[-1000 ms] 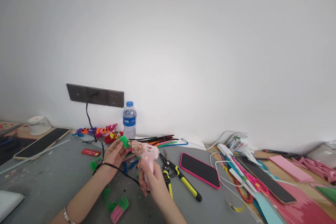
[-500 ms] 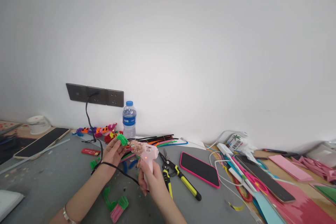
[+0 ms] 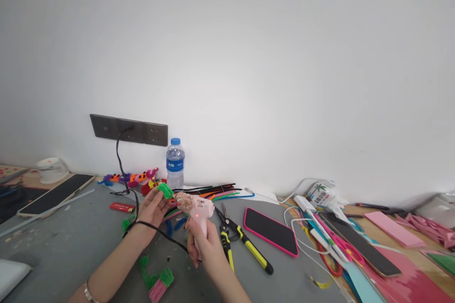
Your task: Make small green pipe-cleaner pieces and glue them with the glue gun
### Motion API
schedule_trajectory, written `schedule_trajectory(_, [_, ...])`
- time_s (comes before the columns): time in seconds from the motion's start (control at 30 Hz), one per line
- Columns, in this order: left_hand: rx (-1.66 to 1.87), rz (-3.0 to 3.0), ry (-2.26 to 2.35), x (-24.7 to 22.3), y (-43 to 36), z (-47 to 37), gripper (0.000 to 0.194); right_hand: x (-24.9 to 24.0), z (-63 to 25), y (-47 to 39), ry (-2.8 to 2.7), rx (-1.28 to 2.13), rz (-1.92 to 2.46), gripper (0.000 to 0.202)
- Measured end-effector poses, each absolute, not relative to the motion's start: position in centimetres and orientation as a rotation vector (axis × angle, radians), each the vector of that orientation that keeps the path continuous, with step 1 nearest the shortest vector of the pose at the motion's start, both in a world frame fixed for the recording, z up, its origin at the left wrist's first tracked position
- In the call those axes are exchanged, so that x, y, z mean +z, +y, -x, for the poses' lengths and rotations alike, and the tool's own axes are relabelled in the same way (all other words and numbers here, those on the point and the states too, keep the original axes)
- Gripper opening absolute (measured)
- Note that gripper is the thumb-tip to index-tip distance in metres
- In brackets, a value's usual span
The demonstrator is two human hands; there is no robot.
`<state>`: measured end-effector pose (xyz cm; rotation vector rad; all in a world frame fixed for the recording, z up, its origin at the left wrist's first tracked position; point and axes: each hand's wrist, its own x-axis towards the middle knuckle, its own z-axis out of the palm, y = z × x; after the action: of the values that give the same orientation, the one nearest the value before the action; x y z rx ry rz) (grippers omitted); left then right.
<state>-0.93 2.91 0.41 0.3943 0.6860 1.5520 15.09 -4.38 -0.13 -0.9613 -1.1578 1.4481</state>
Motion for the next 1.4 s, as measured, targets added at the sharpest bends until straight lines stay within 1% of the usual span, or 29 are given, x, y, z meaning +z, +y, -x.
schedule_trajectory(0.2, [1.586, -0.389, 0.677, 0.0, 3.2, 1.0, 0.044, -0.3, -15.0, -4.2, -1.155, 1.433, 0.992, 0.053])
schedule_trajectory(0.53, [1.550, -0.401, 0.714, -0.4, 3.0, 0.7, 0.041, 1.1, -15.1, -4.7, -1.121, 1.351, 0.901, 0.061])
schedule_trajectory(0.83, [1.539, -0.395, 0.736, -0.5, 3.1, 0.4, 0.041, 1.3, -14.7, -5.0, -1.113, 1.358, 0.905, 0.056])
schedule_trajectory(1.0, [1.549, -0.388, 0.714, -0.1, 2.5, 0.3, 0.040, 1.2, -14.6, -5.6, -1.173, 1.277, 0.769, 0.069])
schedule_trajectory(1.1, [1.563, -0.382, 0.697, 0.3, 1.9, 0.2, 0.034, 1.9, -13.9, -7.1, -1.252, 1.236, 0.783, 0.064])
schedule_trajectory(1.2, [1.551, -0.381, 0.687, 0.5, 1.6, -0.1, 0.028, 3.4, -12.2, -8.9, -1.366, 1.313, 0.847, 0.060])
schedule_trajectory(1.3, [1.524, -0.387, 0.665, 0.6, 1.2, -0.2, 0.029, 5.1, -9.4, -10.3, -1.591, 1.336, 0.834, 0.061])
schedule_trajectory(1.4, [1.520, -0.387, 0.627, 0.8, 0.6, -0.2, 0.032, 6.4, -5.6, -10.9, -1.880, 1.220, 0.904, 0.046])
